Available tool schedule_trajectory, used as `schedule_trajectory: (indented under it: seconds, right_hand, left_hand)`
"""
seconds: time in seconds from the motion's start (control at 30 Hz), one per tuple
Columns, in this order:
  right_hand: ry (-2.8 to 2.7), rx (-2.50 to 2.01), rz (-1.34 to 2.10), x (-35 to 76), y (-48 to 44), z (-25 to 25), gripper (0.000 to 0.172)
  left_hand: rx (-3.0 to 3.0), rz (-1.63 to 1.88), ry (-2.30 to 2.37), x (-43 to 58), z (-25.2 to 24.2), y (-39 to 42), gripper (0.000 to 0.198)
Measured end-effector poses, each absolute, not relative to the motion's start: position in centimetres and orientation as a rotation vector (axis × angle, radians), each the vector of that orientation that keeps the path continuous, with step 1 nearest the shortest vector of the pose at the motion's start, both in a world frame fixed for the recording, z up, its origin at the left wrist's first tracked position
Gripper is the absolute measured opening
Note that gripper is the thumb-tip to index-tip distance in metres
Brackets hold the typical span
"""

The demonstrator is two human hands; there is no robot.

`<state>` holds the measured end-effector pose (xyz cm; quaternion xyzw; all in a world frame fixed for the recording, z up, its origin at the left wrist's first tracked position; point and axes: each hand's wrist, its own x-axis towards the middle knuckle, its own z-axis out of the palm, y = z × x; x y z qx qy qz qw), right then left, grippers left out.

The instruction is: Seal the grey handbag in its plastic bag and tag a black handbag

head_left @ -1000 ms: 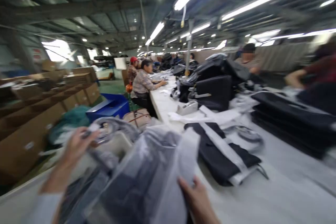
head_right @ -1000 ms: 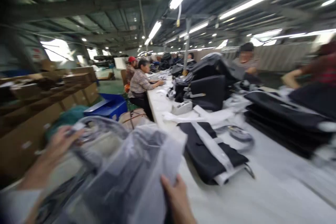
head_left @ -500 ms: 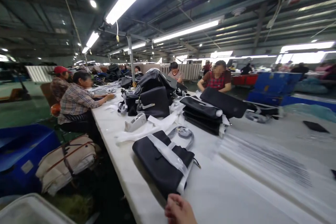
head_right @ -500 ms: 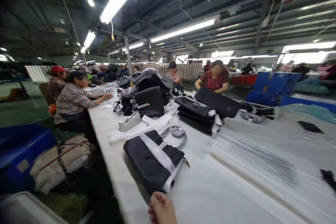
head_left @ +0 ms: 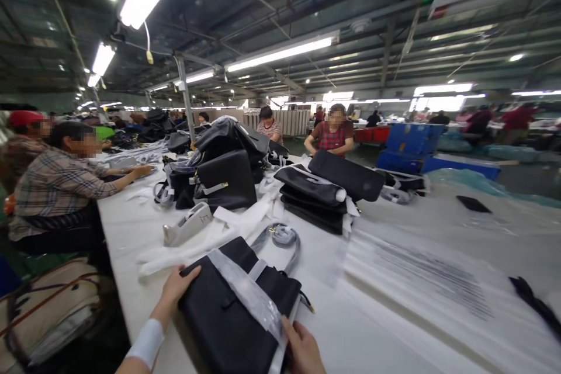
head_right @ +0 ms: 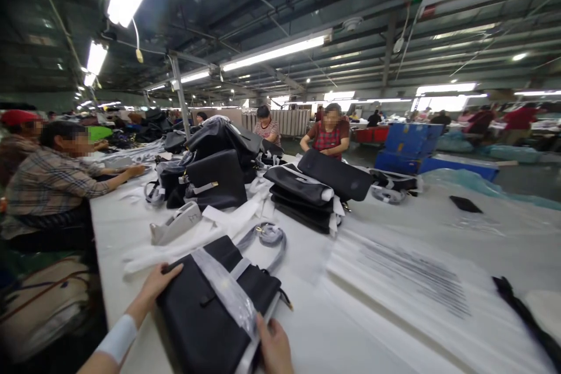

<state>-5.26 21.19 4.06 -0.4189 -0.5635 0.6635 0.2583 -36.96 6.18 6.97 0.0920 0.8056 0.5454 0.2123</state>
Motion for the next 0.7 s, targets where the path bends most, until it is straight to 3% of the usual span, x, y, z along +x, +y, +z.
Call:
schedule_trajectory:
  seconds: [0.2,0.37,0.43,0.53,0.7]
  right_hand:
    - [-1.511,-1.180,1.733,-7.1,23.8,5.6,0.061]
    - [-1.624,-1.199,1.532,-3.5,26.7,10.2,0.077]
    - [-1.679,-1.197,1.472,-0.6,27.2,12.4,0.079]
    - [-1.777,-1.117,1.513,5.7,26.1,15.6,0.069]
    - [-1.736,-1.232,1.631,20.5,19.8,16.4,0.064]
  left_hand:
    - [0.249,1.399,2.075,-37.1,6.8,4.4,0.064]
    - [0.282,1.337,1.897,-31.0,7.7,2.9,0.069]
    - [0.274,1.347,1.892,-27.3,8.3,2.3,0.074]
    - [0.306,1.317,1.902,-21.4,8.6,0.6,0.077]
    - [0.622,1.150,1.731,-11.0,6.0,-3.6,0.059]
